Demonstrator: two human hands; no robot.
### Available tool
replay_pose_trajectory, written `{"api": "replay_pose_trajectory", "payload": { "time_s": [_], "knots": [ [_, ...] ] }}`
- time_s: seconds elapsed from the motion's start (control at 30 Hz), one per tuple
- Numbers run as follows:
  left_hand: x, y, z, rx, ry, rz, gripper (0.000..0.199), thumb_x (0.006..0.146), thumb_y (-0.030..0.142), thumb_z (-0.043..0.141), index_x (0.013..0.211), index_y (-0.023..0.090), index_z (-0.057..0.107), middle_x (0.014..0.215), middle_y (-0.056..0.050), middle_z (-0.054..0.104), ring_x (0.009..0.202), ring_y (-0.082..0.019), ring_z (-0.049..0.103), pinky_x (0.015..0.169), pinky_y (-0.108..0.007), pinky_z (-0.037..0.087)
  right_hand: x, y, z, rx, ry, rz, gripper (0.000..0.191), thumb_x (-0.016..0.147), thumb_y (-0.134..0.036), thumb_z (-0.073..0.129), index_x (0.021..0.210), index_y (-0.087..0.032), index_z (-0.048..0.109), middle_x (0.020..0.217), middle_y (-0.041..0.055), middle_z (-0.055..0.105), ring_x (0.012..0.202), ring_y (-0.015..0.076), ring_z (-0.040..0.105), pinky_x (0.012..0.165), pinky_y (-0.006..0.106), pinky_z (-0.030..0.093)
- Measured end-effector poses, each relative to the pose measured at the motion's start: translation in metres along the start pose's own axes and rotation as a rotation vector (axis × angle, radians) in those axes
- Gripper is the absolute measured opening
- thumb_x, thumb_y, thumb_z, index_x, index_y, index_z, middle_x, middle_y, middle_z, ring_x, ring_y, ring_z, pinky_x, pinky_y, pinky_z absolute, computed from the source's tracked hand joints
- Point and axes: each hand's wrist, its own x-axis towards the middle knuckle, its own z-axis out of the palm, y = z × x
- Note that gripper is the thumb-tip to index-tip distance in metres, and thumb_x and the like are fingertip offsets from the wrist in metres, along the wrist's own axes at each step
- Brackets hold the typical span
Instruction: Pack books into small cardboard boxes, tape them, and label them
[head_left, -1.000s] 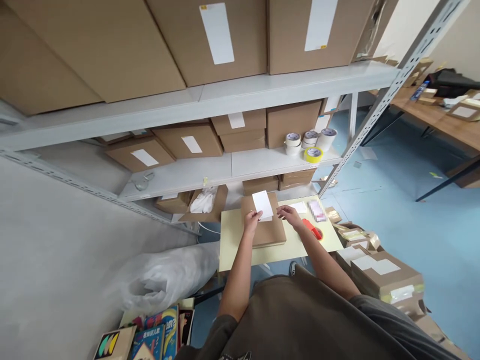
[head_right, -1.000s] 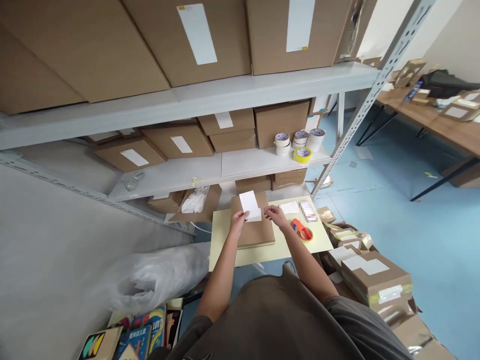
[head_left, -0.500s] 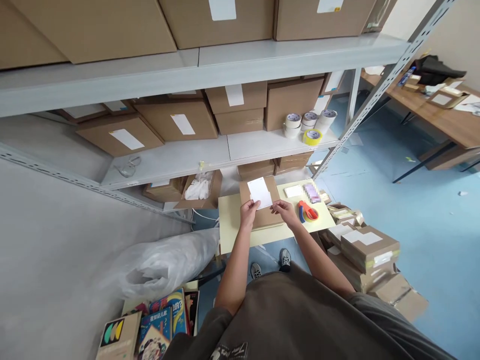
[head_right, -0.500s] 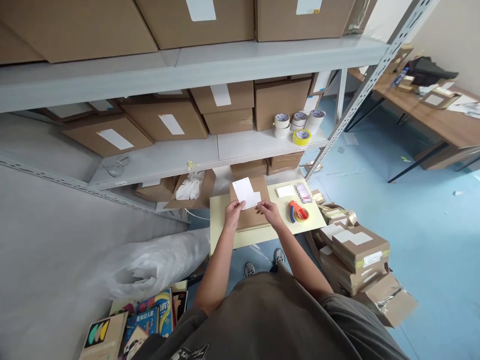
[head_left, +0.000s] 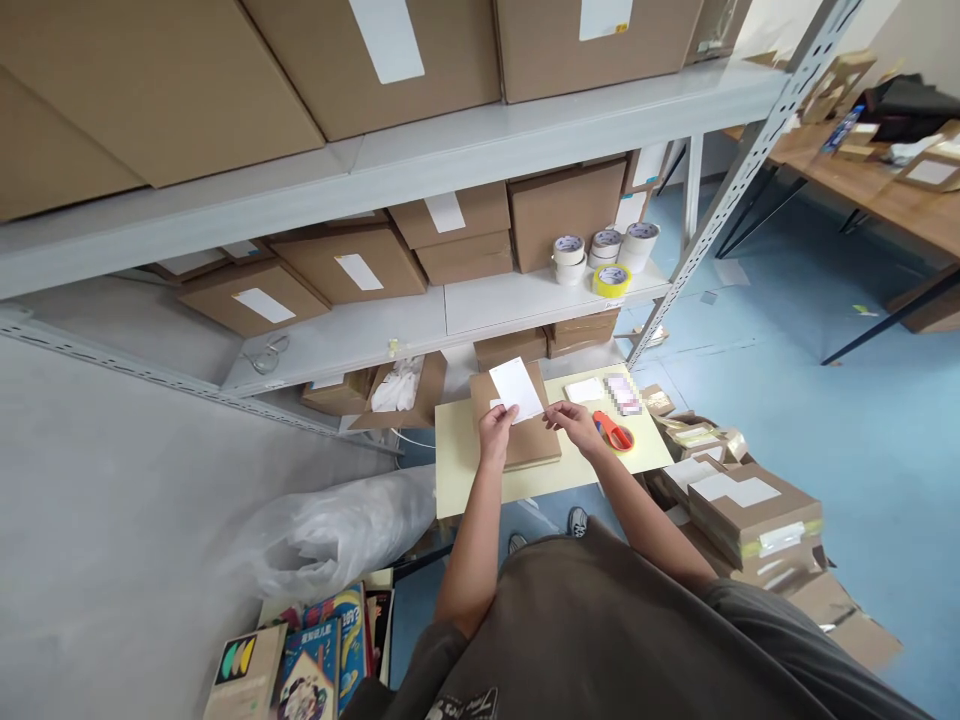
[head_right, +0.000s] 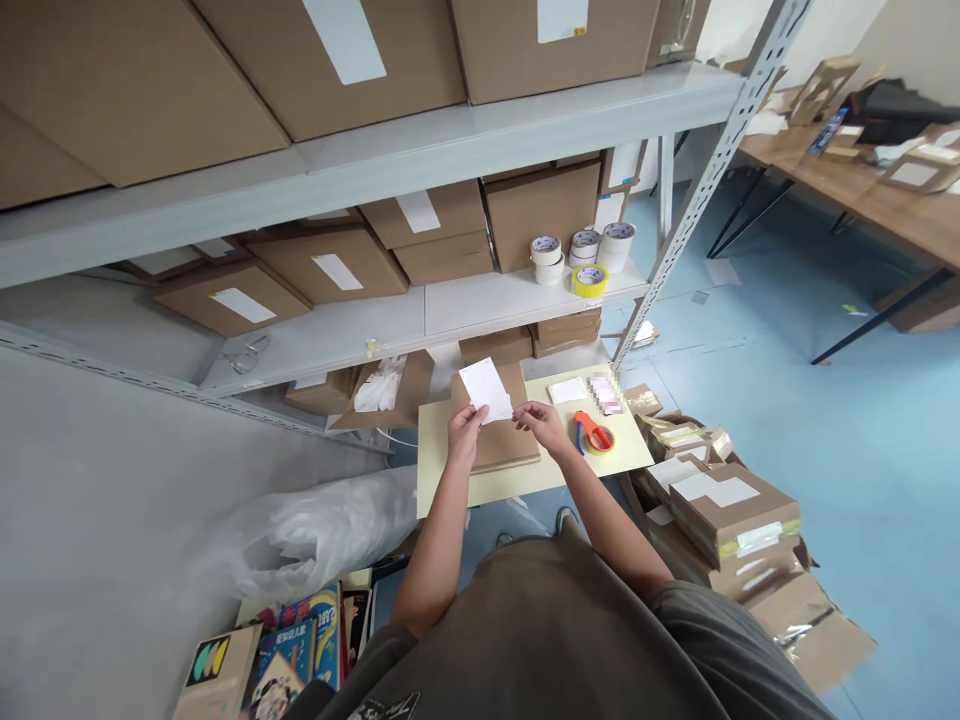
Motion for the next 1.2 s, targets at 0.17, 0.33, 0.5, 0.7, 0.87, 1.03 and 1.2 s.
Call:
{"api": "replay_pose_trajectory", "payload": {
  "time_s": [0.17,0.33,0.5,0.7,0.87,1.03,1.2],
  "knots": [
    [-0.012,0.010,0.020,-0.052,0.034,0.018,0.047,0.066,0.055,0.094,0.087,0.015,0.080,0.092,-0.007,0.080,0.086,-0.022,0.070,0.082,-0.032,0.053,0.000,-0.006,-0.014,0.046,-0.039,-0.008,0.030,0.079,-0.052,0.079,0.080,-0.023,0.074,0.082,0.0036,0.077,0.071,0.0176,0.065,0.073,0.033,0.053],
    [-0.019,0.009,0.032,-0.030,0.051,0.013,0.047,0.066,0.055,0.094,0.089,0.016,0.080,0.090,-0.007,0.079,0.086,-0.022,0.070,0.083,-0.033,0.052,-0.001,-0.006,-0.027,0.051,-0.076,-0.013,0.030,0.080,-0.052,0.079,0.078,-0.023,0.072,0.077,0.0024,0.075,0.071,0.0178,0.064,0.073,0.034,0.053],
    [-0.022,0.008,0.039,0.075,0.100,0.024,0.054,0.068,0.054,0.093,0.103,0.016,0.078,0.097,-0.009,0.078,0.088,-0.023,0.071,0.082,-0.035,0.054,-0.002,-0.009,-0.036,0.078,-0.128,-0.047,0.032,0.083,-0.054,0.078,0.081,-0.023,0.072,0.076,0.0019,0.073,0.072,0.0179,0.063,0.074,0.034,0.052],
    [-0.038,0.022,0.056,0.363,0.062,0.231,0.035,0.078,0.045,0.087,0.104,0.021,0.081,0.106,-0.011,0.078,0.092,-0.022,0.072,0.084,-0.035,0.058,-0.003,-0.019,-0.043,0.076,-0.175,-0.107,0.033,0.087,-0.056,0.078,0.090,-0.023,0.072,0.080,0.0021,0.072,0.076,0.0185,0.064,0.078,0.035,0.053],
    [-0.051,0.033,0.073,0.297,-0.169,0.183,0.032,0.080,0.046,0.085,0.098,0.019,0.084,0.096,-0.009,0.082,0.089,-0.025,0.076,0.086,-0.038,0.060,-0.003,-0.022,-0.047,0.047,-0.201,-0.160,0.033,0.087,-0.056,0.078,0.088,-0.024,0.073,0.085,0.0028,0.071,0.079,0.0192,0.064,0.078,0.036,0.054],
    [-0.048,0.028,0.077,0.166,-0.086,0.124,0.033,0.081,0.051,0.081,0.088,0.019,0.082,0.092,-0.009,0.082,0.089,-0.025,0.076,0.083,-0.036,0.059,-0.001,-0.019,-0.054,0.037,-0.227,-0.173,0.031,0.089,-0.054,0.076,0.089,-0.024,0.071,0.083,0.0021,0.070,0.080,0.0200,0.066,0.081,0.037,0.054],
    [-0.048,0.019,0.080,0.087,-0.053,0.047,0.041,0.079,0.058,0.082,0.092,0.019,0.081,0.097,-0.011,0.082,0.093,-0.026,0.077,0.084,-0.036,0.059,-0.001,-0.015,-0.060,-0.014,-0.219,-0.142,0.025,0.090,-0.049,0.073,0.088,-0.024,0.068,0.082,0.0008,0.068,0.079,0.0195,0.066,0.079,0.036,0.053]
  ]
}}
